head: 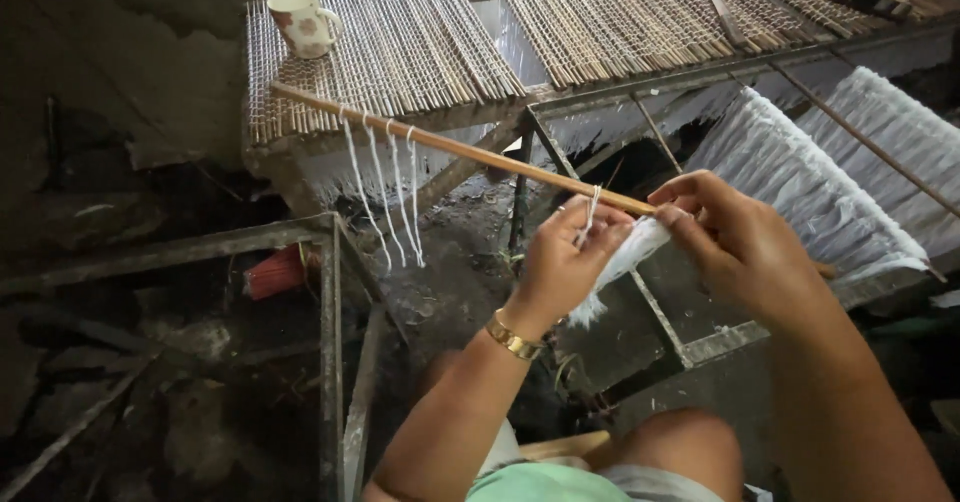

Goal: Tying white cotton threads onto a wooden stick to create a fringe or prepare wicks for candle making.

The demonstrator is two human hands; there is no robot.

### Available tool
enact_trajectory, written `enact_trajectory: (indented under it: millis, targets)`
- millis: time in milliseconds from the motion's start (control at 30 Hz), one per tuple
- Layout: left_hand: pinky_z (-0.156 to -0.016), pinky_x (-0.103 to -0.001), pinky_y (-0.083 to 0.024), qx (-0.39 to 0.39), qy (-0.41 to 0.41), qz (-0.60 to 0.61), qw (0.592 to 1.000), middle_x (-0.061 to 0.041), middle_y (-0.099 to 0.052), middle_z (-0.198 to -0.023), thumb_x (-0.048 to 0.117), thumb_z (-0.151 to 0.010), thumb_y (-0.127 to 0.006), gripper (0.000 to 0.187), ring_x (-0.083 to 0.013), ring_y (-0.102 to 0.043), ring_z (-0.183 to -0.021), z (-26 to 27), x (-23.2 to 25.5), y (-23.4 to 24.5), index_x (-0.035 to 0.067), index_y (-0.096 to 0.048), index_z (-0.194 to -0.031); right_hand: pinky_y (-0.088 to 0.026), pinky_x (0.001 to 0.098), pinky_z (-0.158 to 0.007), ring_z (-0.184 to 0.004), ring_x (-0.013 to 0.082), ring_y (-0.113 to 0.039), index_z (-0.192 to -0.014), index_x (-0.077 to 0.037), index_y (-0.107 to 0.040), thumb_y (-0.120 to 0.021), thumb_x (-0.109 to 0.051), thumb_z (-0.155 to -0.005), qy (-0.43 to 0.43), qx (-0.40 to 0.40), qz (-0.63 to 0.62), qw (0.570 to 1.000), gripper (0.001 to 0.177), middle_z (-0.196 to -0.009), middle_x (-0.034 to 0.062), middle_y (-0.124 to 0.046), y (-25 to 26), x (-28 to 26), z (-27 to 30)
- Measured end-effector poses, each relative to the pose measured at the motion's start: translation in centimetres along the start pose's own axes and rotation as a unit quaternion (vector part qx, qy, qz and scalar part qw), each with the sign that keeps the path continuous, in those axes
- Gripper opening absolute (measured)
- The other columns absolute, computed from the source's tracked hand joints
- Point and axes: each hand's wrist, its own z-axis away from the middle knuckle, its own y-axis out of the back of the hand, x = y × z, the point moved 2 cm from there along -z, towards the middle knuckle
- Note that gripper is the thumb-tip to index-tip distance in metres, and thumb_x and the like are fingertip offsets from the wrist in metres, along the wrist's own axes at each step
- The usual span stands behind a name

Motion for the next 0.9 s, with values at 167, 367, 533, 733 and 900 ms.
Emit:
enact_trajectory:
  millis: [167, 367, 533, 733, 900]
  targets:
    - [-0.049, -0.021, -0.042, 0.060, 0.018, 0.160, 0.985, -0.006, -0.065, -0.092, 0.031, -0.107, -0.052, 0.021, -0.0103, -0.054, -0.063, -0.1, -0.5, 0.2, 0.010, -0.054, -0.113, -0.039, 0.0354, -0.058, -0.057, 0.0164, -0.055, -0.118, -0.026, -0.070, -0.062, -0.036, -0.100, 0.006, 0.038, 0.055, 0.998, 0.022, -0.079, 0.0009, -0.067, -0.4, 1.0, -0.2]
    - [-0.065, -0.024, -0.055, -0.013, 0.026, -0.041, 0.999, -0.005, -0.065, -0.115, 0.033, -0.095, -0.066, 0.025, -0.0099, -0.063, -0.077, 0.5, 1.4, 0.0, 0.011, -0.068, -0.105, -0.043, 0.0340, -0.059, -0.062, 0.0157, -0.056, -0.120, -0.018, -0.068, -0.057, -0.033, -0.102, 0.051, 0.026, 0.003, 0.998, 0.025, -0.083, 0.0013, -0.067, -0.3, 0.4, 0.0]
    - [-0.096, -0.035, -0.058, -0.011, -0.039, 0.025, 0.999, -0.005, -0.071, -0.107, 0.027, -0.099, -0.066, 0.016, -0.0194, -0.069, -0.106, 0.1, 1.1, 0.8, 0.012, -0.073, -0.101, -0.041, 0.0355, -0.053, -0.053, 0.0182, -0.056, -0.123, -0.020, -0.066, -0.059, -0.032, -0.102, 0.021, 0.017, 0.020, 0.999, 0.025, -0.075, 0.0053, -0.066, 0.0, 0.4, 0.1]
    - [-0.088, -0.029, -0.065, -0.017, 0.103, 0.190, 0.976, -0.012, -0.069, -0.114, 0.025, -0.098, -0.064, 0.029, -0.0200, -0.071, -0.107, 0.1, 0.8, 2.6, 0.008, -0.055, -0.119, -0.032, 0.0345, -0.053, -0.049, 0.0164, -0.045, -0.129, -0.029, -0.070, -0.055, -0.023, -0.100, 0.055, 0.029, 0.052, 0.997, 0.033, -0.059, 0.0016, -0.056, 0.8, -0.3, 0.8]
    - [-0.084, -0.029, -0.062, 0.059, -0.068, -0.025, 0.996, -0.004, -0.074, -0.102, 0.020, -0.099, -0.067, 0.011, -0.0162, -0.071, -0.096, -0.2, 0.1, 5.0, 0.012, -0.074, -0.103, -0.039, 0.0320, -0.055, -0.056, 0.0146, -0.061, -0.118, -0.031, -0.076, -0.064, -0.037, -0.097, 0.040, 0.034, 0.092, 0.994, 0.026, -0.097, -0.0042, -0.074, 1.2, -0.5, 0.9]
